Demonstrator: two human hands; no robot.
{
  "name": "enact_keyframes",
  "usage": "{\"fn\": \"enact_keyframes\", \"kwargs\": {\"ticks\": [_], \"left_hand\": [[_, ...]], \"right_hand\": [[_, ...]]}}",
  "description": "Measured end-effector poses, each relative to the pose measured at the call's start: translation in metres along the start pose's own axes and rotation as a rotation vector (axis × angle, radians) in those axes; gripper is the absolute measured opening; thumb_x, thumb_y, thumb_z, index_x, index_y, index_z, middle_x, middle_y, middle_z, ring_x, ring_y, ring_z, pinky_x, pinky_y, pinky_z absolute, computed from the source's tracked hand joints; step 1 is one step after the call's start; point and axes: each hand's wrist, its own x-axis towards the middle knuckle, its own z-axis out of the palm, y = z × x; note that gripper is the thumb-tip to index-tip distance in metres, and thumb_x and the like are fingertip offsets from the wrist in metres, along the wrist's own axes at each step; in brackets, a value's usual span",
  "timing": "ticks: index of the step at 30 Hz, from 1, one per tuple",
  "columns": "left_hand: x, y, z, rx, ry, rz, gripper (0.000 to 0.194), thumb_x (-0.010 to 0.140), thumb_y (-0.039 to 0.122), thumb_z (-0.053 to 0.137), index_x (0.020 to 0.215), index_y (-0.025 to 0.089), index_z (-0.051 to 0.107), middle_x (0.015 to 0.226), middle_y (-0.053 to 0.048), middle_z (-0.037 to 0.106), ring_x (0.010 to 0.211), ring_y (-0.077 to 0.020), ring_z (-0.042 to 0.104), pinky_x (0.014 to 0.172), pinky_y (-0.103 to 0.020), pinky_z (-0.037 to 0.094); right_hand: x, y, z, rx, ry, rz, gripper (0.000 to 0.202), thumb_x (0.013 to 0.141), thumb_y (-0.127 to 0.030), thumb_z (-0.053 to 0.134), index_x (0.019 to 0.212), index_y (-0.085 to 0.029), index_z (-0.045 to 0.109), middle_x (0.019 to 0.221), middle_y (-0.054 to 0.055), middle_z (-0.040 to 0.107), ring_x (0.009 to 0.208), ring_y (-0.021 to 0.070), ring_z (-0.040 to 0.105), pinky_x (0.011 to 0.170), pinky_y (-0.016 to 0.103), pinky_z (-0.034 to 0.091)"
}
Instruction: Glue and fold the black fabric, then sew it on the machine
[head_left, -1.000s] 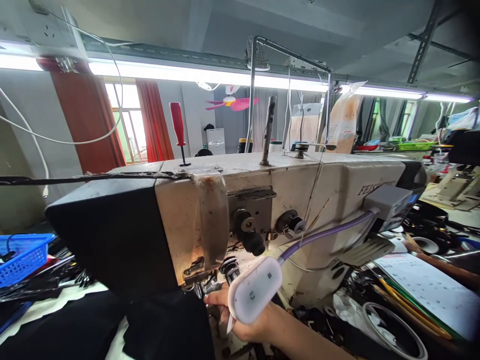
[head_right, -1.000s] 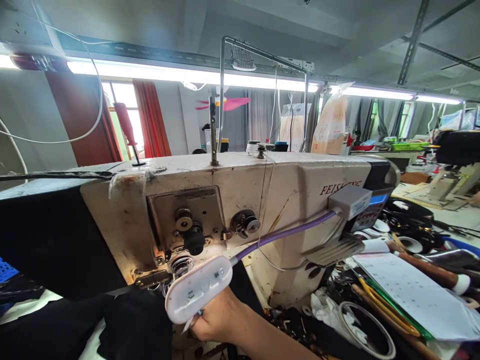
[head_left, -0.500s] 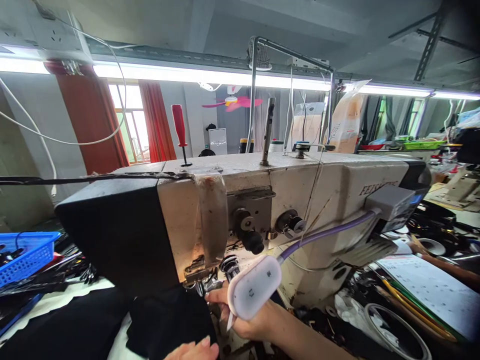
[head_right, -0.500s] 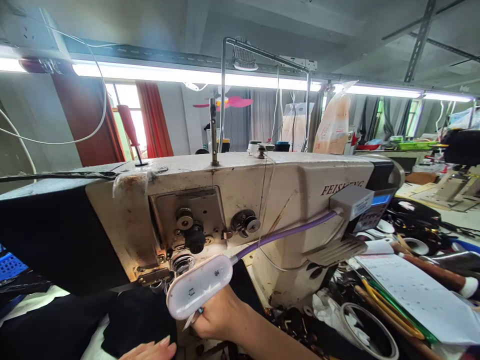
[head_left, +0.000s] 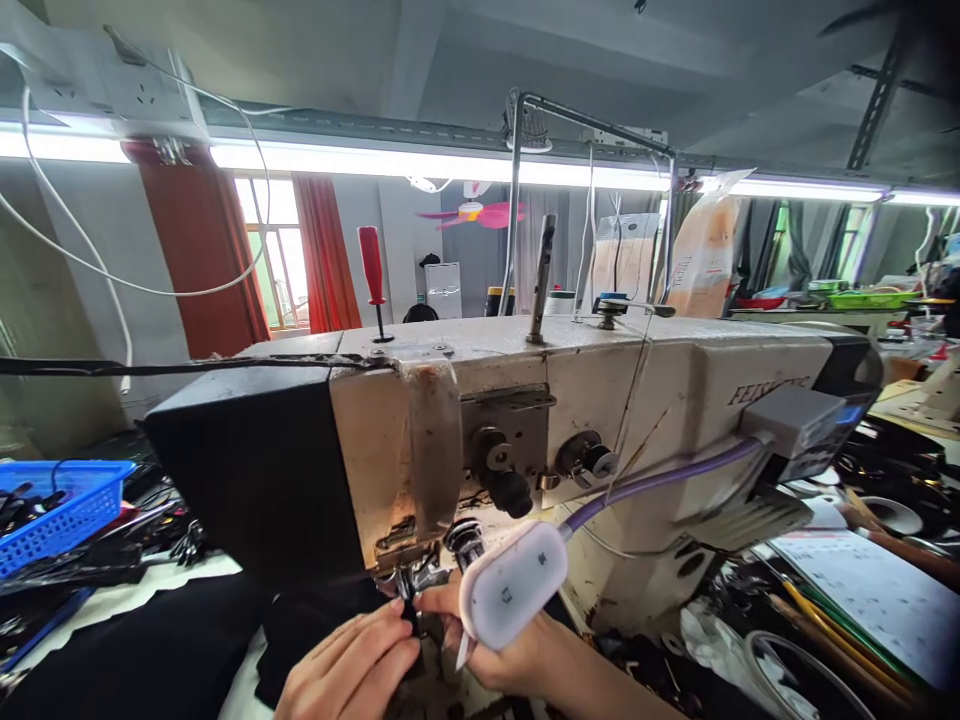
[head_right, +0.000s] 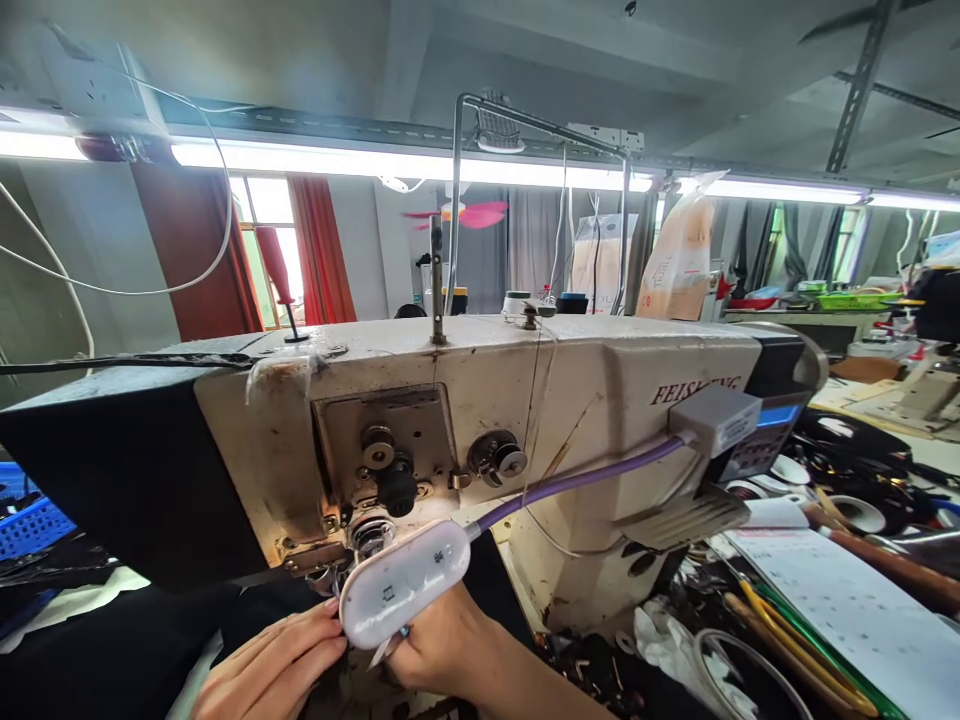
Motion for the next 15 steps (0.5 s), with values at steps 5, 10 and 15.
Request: {"fn": "enact_keyframes", "kwargs": {"ticks": [5,10,15], "left_hand": [[-0.004,0.003,0.016,-0.038,0.096,-0.117,0.030,0.095,0.004,0.040,0.105,0.012,0.068,0.095,-0.009,0.076,0.099,-0.0153,0.070,0.090,-0.023,0.057],[-0.014,-0.001,0.033,-0.074,0.202,-0.167,0.031,0.090,-0.003,0.044,0.108,0.008,0.067,0.098,-0.010,0.073,0.102,-0.0147,0.067,0.094,-0.023,0.054],[-0.020,-0.007,0.039,-0.114,0.250,-0.234,0.028,0.090,-0.001,0.046,0.103,0.011,0.068,0.095,-0.008,0.073,0.094,-0.0133,0.068,0.091,-0.022,0.055]], "right_hand": [[0.000,-0.001,-0.002,-0.029,0.023,-0.025,0.026,0.080,-0.016,0.041,0.072,-0.018,0.065,0.070,0.003,0.066,0.063,0.0131,0.058,0.066,0.022,0.046],[-0.003,0.000,-0.002,-0.051,0.053,0.002,0.025,0.080,-0.018,0.041,0.070,-0.018,0.064,0.072,0.004,0.067,0.066,0.0138,0.060,0.067,0.022,0.047],[-0.002,-0.004,-0.003,-0.019,0.075,-0.006,0.025,0.079,-0.015,0.042,0.077,-0.017,0.067,0.076,0.005,0.068,0.071,0.0146,0.062,0.069,0.021,0.048]]}}
